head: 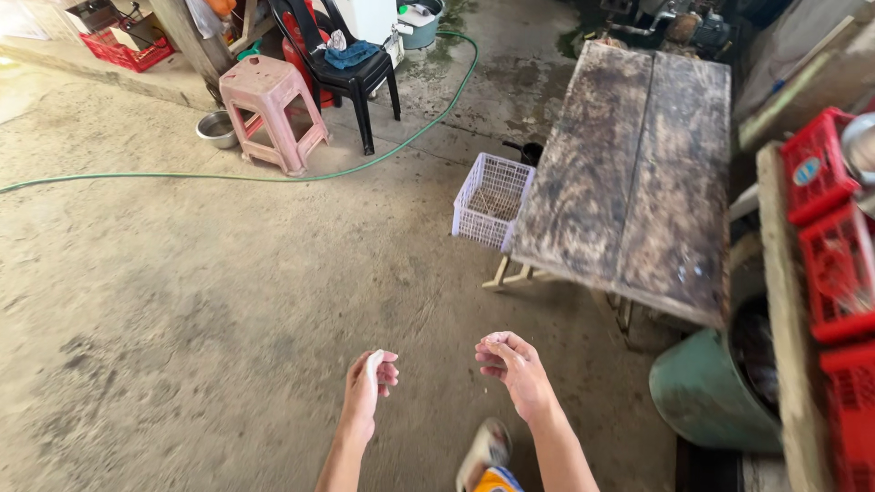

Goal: The person washes a metal pan and a metal tray using a sponge and dish soap at an outdoor sink.

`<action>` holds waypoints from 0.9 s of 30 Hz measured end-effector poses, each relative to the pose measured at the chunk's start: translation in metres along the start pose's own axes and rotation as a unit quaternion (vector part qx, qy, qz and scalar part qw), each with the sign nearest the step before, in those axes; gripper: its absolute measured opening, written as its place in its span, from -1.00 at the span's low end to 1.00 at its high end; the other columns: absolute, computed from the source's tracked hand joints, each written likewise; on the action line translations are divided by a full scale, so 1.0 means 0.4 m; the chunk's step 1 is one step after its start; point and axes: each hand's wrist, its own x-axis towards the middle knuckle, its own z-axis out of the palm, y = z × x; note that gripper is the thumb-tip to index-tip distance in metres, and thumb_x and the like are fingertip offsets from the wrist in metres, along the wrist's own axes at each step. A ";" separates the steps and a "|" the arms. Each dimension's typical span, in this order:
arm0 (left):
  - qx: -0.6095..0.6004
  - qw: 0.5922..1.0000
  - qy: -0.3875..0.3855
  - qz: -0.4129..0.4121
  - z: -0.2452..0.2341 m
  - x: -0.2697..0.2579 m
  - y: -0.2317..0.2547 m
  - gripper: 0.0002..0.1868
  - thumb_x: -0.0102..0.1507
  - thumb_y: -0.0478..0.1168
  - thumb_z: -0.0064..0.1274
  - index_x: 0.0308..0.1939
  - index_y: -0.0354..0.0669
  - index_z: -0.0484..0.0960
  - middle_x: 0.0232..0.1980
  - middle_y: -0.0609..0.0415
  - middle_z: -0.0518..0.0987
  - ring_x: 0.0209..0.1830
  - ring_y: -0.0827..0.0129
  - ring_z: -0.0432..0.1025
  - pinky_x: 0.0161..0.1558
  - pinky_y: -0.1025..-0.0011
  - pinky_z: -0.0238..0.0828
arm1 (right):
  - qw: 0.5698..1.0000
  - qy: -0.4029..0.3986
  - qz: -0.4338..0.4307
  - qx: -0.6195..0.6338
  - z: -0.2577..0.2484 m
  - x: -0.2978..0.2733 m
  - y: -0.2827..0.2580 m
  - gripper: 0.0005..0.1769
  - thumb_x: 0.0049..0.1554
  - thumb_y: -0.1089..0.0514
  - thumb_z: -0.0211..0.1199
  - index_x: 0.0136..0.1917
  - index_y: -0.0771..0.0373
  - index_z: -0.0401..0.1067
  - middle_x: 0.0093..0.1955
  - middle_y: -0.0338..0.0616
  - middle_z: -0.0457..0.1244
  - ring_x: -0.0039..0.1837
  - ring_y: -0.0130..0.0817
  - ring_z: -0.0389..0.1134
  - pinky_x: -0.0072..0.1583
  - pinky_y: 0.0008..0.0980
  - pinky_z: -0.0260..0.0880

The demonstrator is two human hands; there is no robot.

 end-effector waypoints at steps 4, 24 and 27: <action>-0.012 1.000 0.023 -0.013 0.035 0.243 0.085 -0.72 0.22 -0.12 -0.24 -0.36 -0.17 0.55 -0.49 0.15 0.47 -0.51 0.50 0.34 -0.47 0.51 0.20 | 0.999 -0.009 0.012 0.032 0.027 0.296 -0.048 -0.91 0.01 0.17 0.11 -0.24 0.21 0.35 -0.21 -0.17 0.28 -0.15 -0.41 0.30 -0.09 -0.39 0.29; -0.036 0.995 0.055 0.072 0.176 1.615 0.598 -0.72 0.22 -0.09 -0.19 -0.31 -0.19 0.56 -0.45 0.13 0.48 -0.46 0.48 0.35 -0.44 0.50 0.18 | 0.995 -0.013 0.013 0.101 0.298 1.688 -0.583 -0.91 0.01 0.17 0.05 -0.23 0.21 0.33 -0.24 -0.20 0.25 -0.17 -0.39 0.28 -0.09 -0.35 0.29; -0.013 0.999 0.023 0.045 0.268 1.843 0.722 -0.73 0.21 -0.10 -0.16 -0.31 -0.19 0.57 -0.46 0.14 0.48 -0.45 0.50 0.36 -0.43 0.52 0.19 | 0.991 0.040 0.007 0.127 0.317 1.874 -0.686 -0.92 0.02 0.18 0.07 -0.23 0.22 0.33 -0.24 -0.18 0.25 -0.17 -0.40 0.27 -0.08 -0.36 0.29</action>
